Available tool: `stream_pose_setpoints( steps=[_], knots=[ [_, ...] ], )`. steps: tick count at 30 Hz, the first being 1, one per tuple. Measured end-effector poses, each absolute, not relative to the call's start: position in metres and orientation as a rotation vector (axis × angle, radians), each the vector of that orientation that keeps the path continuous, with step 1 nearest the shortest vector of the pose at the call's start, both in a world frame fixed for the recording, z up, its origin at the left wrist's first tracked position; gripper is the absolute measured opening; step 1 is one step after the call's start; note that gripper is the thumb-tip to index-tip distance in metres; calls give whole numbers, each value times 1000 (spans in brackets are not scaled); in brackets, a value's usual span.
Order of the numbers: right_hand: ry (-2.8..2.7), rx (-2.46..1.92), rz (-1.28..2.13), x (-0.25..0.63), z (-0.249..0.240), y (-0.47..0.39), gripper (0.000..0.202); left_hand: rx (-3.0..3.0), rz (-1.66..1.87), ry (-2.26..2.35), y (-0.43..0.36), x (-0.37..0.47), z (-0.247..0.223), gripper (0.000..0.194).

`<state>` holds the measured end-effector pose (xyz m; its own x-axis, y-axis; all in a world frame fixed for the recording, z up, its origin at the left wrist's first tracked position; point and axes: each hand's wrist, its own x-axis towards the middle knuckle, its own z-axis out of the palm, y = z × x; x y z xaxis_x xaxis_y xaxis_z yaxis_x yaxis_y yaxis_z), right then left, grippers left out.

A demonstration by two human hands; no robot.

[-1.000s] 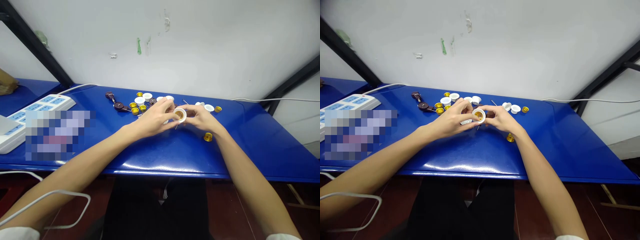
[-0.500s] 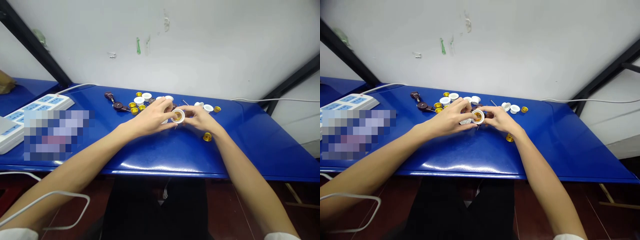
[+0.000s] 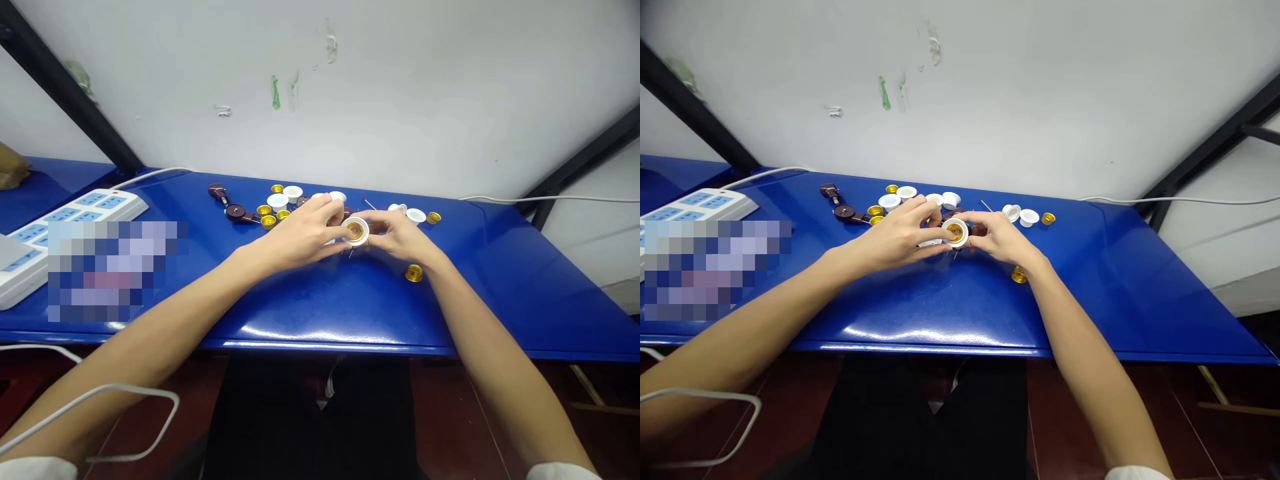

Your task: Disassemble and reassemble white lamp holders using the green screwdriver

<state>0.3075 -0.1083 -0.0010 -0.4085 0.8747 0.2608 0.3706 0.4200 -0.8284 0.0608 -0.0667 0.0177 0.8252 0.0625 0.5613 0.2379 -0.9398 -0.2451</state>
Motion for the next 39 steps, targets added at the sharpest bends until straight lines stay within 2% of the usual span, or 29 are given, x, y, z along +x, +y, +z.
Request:
stream_pose_setpoints(
  steps=[10,23,32,39],
  knots=[
    [-1995,-1033,878,307,-2,-108,38,-2863,-863,-433,-80,71,6,23],
    [-1924,-1043,945,308,0,-107,45,-2782,-804,-327,-72,66,12,18],
    [-1920,-1025,972,307,0,-107,42,-2633,-804,-269,-69,65,14,23],
    [-1930,-1033,940,307,0,-107,41,-2750,-856,-280,-66,64,10,16]
  ],
)
